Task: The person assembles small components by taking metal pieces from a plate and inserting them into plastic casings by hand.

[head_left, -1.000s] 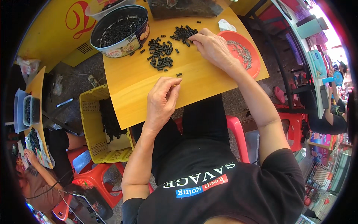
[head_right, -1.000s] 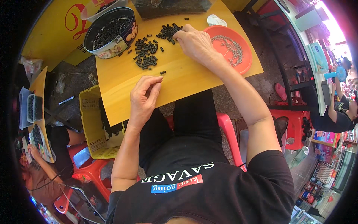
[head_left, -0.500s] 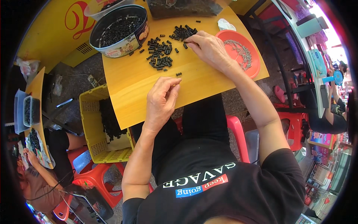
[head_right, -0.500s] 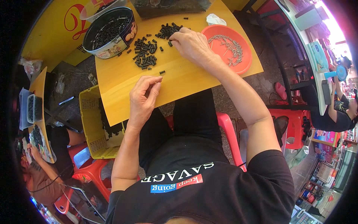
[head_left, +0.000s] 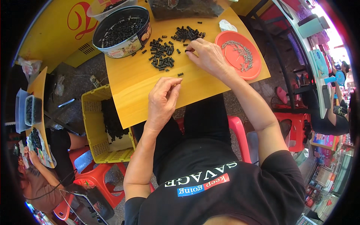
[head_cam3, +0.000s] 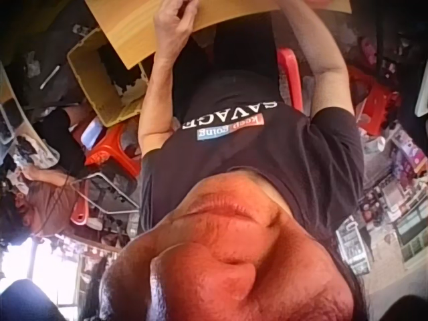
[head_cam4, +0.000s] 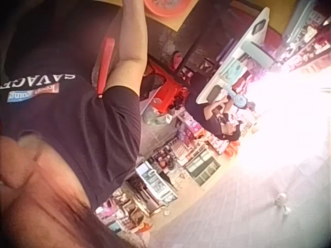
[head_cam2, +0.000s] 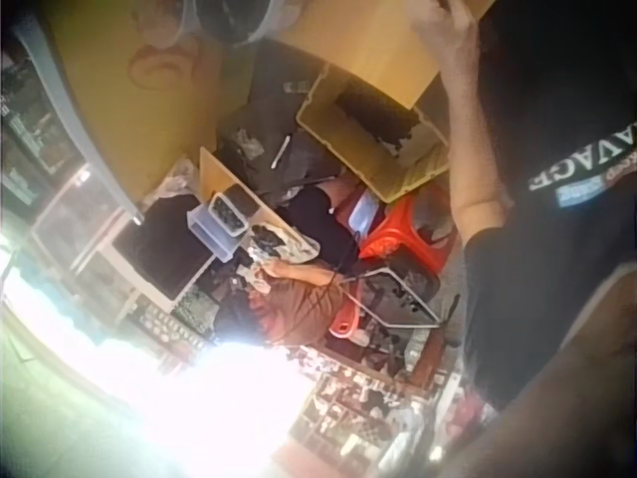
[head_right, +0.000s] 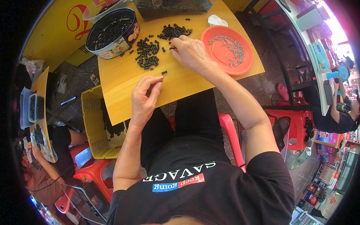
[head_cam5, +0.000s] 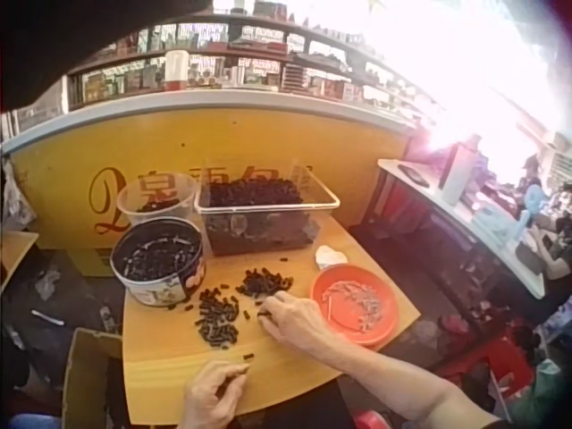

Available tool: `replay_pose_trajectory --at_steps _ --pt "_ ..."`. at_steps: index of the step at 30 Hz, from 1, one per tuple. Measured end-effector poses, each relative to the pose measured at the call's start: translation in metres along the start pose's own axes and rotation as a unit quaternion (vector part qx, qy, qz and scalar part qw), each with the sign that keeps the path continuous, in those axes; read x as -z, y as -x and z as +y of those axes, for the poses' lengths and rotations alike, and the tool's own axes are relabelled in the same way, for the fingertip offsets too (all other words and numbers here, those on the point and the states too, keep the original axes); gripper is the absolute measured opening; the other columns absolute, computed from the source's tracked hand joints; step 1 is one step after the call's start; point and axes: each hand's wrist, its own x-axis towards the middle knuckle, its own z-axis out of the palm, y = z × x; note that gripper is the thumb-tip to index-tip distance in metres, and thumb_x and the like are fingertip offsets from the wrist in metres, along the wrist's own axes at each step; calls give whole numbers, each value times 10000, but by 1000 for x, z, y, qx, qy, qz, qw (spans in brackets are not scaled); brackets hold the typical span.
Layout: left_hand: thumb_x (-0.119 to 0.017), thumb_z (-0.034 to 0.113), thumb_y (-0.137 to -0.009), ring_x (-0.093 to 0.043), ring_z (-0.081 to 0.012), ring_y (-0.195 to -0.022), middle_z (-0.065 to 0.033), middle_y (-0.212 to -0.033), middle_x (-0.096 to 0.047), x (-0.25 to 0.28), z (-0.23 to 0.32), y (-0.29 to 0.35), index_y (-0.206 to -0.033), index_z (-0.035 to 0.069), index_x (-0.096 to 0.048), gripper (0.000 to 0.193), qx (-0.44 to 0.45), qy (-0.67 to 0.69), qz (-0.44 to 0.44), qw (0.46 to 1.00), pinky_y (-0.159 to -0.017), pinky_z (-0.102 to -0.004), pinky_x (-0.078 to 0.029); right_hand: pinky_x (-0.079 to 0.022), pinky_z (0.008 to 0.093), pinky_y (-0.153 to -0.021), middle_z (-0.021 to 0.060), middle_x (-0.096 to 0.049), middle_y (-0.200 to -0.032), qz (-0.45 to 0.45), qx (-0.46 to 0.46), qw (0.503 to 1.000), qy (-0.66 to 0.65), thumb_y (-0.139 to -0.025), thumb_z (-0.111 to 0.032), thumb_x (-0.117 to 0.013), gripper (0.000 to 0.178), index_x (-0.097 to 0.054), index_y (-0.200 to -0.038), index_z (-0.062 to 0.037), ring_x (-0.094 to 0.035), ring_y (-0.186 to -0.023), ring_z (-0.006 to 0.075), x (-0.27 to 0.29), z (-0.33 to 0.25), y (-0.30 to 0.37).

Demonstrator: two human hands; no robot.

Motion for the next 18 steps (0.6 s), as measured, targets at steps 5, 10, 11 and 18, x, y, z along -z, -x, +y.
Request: replay_pose_trajectory --at_steps 5,10,11,18 --pt "-623 -2 -943 -592 -99 -741 -54 -927 -650 -1 -2 3 -1067 -8 -675 135 47 72 27 996 -672 -239 -487 -526 272 -639 61 -665 -798 -8 -82 964 -252 -879 -144 -734 186 -695 -1018 -27 -651 -682 136 27 -30 20" --pt "-617 16 -963 -626 -104 -848 -55 -991 -640 -5 30 -5 -1148 4 -661 191 51 151 75 984 -749 -239 -513 -494 202 -602 -1 -680 -876 13 -113 844 -524 -939 -105 -698 190 -681 -1067 35 -578 -676 35 27 -59 50" --pt "-624 13 -959 -625 -107 -864 -64 -1024 -629 -7 31 -5 -1147 8 -664 192 20 152 89 984 -752 -239 -513 -495 204 -600 12 -681 -871 12 -118 808 -577 -938 -99 -698 194 -677 -1074 38 -577 -674 36 27 -64 54" --pt "-658 1 -936 -604 -129 -886 -80 -1068 -578 -14 32 -1 -1122 14 -669 187 -45 104 105 988 -761 -245 -507 -489 204 -594 67 -690 -923 8 -154 671 -725 -943 -90 -686 197 -662 -1086 43 -586 -662 68 28 -74 68"
